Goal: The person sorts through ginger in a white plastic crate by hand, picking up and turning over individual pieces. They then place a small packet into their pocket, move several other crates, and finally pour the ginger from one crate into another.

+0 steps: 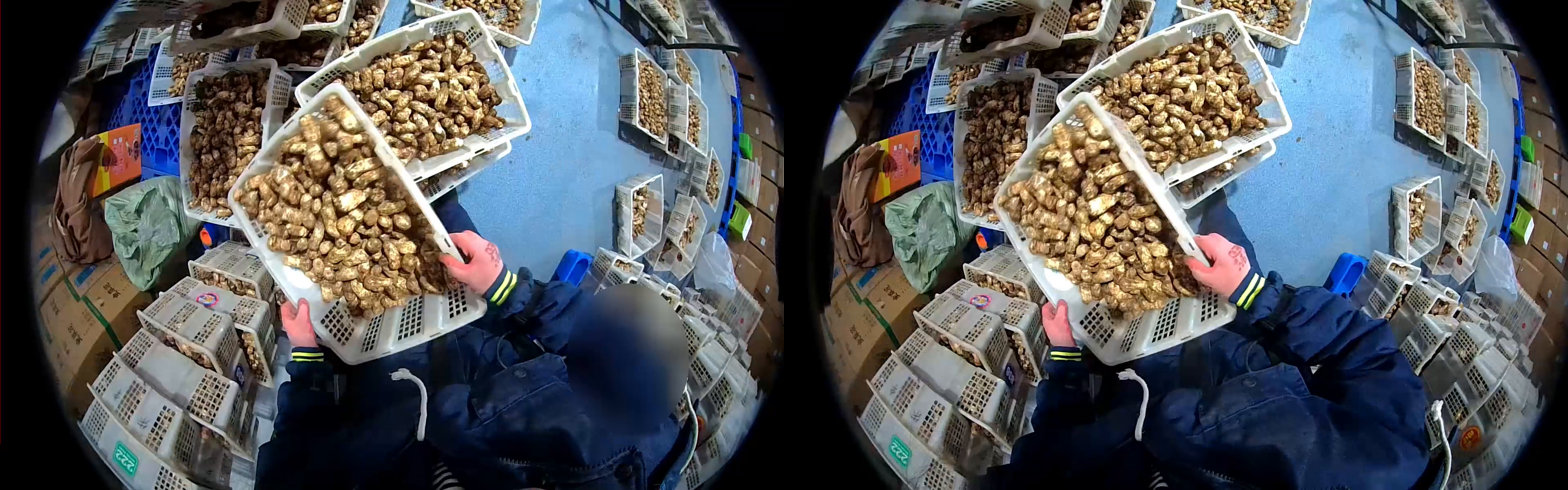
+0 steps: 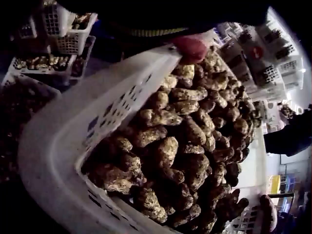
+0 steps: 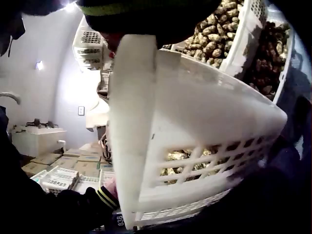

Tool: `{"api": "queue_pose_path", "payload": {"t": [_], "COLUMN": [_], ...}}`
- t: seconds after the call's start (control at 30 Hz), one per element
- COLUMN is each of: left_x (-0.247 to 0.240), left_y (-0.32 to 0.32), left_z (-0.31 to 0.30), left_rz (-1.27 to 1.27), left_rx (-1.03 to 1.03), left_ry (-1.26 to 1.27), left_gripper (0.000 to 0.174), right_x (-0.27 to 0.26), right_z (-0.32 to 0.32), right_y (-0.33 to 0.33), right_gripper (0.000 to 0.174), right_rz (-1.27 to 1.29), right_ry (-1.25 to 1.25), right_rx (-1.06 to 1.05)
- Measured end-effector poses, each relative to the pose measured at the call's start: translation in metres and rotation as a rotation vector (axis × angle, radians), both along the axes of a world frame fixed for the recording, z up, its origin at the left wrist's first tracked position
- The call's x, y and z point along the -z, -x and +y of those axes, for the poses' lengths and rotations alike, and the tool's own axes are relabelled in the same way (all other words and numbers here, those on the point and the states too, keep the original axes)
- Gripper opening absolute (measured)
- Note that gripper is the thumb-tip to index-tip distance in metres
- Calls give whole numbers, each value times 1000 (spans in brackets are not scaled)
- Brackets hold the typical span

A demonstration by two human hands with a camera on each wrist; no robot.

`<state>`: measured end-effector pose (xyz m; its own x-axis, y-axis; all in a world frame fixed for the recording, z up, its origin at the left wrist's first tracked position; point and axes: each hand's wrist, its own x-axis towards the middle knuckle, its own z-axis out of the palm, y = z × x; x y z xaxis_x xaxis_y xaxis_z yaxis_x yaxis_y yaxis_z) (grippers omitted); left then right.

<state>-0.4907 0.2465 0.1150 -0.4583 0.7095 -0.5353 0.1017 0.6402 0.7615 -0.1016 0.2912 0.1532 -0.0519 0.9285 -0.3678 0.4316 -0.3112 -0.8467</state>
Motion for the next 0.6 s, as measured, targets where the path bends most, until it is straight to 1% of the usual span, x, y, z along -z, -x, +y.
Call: {"api": "queue_pose_path", "payload": {"t": [0.07,0.1,0.13,0.2,0.23,0.33,0.37,0.4,0.47,0.5,0.53,0.57,0.6], "left_x": [28,41,54,58,53,39,41,46,43,44,44,44,45], "left_y": [24,37,48,43,36,20,30,33,22,27,26,25,20], "left_z": [-23,-30,-40,-42,-42,-30,-32,-38,-35,-39,-39,-39,-39], "left_rz": [-116,-90,-82,-66,-61,-167,-155,-150,-178,-183,-181,-158,-136], "left_rx": [20,3,4,-83,-84,-155,-118,-125,-188,-185,-194,-233,-269], "left_ry": [51,208,219,260,277,257,347,343,275,316,313,308,305], "left_gripper": [14,16,16,18,18,17,18,18,19,21,21,22,24], "right_x": [33,36,44,51,54,55,50,52,54,56,61,83,86], "right_z": [-4,-1,0,5,9,17,25,28,52,63,80,94,116], "right_y": [6,8,10,15,16,8,2,-1,-15,-22,-26,-31,-35], "right_gripper": [26,25,26,29,31,31,30,30,37,34,33,33,35], "right_rz": [-62,-20,-63,-30,-28,42,53,101,195,140,146,24,-9], "right_ry": [-67,-36,-68,-120,-94,-115,0,40,228,129,24,49,90], "right_rx": [-106,-102,-184,-189,-223,-235,-299,-280,-440,-426,-373,-335,-173]}}
